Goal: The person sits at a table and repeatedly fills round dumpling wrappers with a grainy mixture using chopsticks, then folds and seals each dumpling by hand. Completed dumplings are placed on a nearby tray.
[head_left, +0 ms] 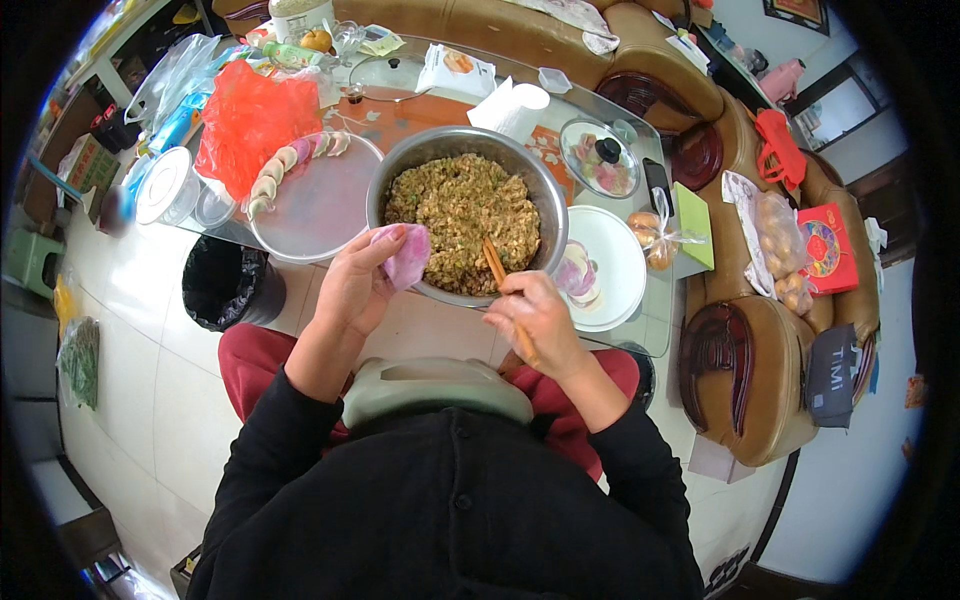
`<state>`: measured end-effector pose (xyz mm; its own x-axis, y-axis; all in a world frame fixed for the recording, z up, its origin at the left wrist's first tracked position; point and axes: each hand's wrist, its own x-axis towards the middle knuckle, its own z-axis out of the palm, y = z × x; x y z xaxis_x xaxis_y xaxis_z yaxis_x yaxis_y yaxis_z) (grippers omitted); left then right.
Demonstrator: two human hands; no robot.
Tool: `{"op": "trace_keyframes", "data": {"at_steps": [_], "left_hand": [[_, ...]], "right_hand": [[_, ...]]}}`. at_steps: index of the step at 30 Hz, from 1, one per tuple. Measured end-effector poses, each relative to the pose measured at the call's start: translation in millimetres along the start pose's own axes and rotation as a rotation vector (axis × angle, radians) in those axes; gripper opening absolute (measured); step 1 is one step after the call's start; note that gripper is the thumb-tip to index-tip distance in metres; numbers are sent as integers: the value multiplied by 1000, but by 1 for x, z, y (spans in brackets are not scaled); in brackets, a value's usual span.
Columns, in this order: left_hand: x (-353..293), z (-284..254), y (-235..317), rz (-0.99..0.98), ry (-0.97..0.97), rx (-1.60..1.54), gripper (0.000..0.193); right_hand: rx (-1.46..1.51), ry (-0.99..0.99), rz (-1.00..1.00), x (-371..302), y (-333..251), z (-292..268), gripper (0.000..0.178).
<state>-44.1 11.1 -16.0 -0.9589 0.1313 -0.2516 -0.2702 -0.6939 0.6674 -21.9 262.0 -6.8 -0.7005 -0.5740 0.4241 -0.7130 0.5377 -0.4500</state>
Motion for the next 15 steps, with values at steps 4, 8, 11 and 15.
{"op": "trace_keyframes", "data": {"at_steps": [4, 8, 11, 15], "left_hand": [[-3, -24, 2, 104, 82, 50, 18], [0, -22, 6, 70, 150, 23, 15], [0, -16, 0, 26, 131, -3, 18], [-6, -14, 2, -65, 41, -81, 22]], "right_hand": [[171, 238, 248, 18, 14, -40, 8], [13, 360, 276, 37, 41, -76, 8], [108, 403, 310, 43, 77, -57, 10], [221, 427, 432, 45, 102, -33, 11]]}}
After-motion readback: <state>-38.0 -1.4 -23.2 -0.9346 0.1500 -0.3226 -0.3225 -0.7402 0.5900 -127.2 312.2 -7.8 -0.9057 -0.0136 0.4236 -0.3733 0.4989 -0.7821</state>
